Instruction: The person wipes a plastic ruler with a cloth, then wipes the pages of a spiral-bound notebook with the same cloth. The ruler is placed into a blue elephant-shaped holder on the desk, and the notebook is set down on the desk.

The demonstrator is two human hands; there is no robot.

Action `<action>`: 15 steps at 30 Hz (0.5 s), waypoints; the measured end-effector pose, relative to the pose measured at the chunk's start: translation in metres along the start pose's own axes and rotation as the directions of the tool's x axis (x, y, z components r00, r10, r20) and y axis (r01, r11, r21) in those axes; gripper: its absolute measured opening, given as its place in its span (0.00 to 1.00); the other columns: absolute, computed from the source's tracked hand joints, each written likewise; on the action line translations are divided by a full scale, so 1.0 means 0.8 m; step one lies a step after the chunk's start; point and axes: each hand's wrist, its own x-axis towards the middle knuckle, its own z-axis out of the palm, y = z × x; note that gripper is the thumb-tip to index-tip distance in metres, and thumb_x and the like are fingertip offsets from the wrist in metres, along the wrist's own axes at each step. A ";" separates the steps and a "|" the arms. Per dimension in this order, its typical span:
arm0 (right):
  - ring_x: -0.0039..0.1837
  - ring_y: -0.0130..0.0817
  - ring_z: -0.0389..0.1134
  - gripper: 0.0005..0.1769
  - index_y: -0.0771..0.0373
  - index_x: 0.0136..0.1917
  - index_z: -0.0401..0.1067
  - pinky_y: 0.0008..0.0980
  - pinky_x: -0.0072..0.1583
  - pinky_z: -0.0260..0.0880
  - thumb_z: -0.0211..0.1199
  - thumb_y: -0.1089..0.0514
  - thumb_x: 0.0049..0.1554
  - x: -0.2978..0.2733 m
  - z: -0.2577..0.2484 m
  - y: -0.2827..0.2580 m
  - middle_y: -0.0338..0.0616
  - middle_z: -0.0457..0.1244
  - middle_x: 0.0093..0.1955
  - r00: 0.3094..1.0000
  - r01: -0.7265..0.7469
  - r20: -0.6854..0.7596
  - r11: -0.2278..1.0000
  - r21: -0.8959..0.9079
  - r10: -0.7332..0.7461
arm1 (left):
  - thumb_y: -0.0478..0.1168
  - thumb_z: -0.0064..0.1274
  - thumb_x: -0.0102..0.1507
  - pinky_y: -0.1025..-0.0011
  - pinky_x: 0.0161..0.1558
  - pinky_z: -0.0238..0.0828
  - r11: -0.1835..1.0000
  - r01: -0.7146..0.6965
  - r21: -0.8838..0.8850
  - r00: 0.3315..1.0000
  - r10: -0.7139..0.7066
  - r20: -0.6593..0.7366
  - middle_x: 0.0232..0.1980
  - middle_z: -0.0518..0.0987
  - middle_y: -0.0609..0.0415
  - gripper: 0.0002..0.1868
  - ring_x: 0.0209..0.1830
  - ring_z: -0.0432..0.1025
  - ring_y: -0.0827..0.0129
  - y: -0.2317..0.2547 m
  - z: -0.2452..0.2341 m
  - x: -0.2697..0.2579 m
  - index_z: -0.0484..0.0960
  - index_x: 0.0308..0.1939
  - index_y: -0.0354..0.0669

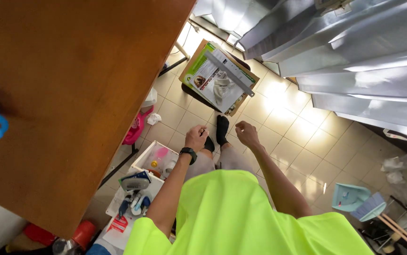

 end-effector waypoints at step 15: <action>0.64 0.54 0.62 0.21 0.64 0.66 0.71 0.51 0.64 0.64 0.58 0.64 0.60 0.222 -0.008 -0.057 0.52 0.60 0.59 0.868 0.180 -0.390 0.925 -0.334 -0.309 | 0.40 0.46 0.69 0.35 0.73 0.56 0.956 -0.158 0.249 0.986 0.164 -0.003 0.80 0.53 0.30 0.31 0.80 0.49 0.32 0.084 0.075 0.239 0.62 0.78 0.45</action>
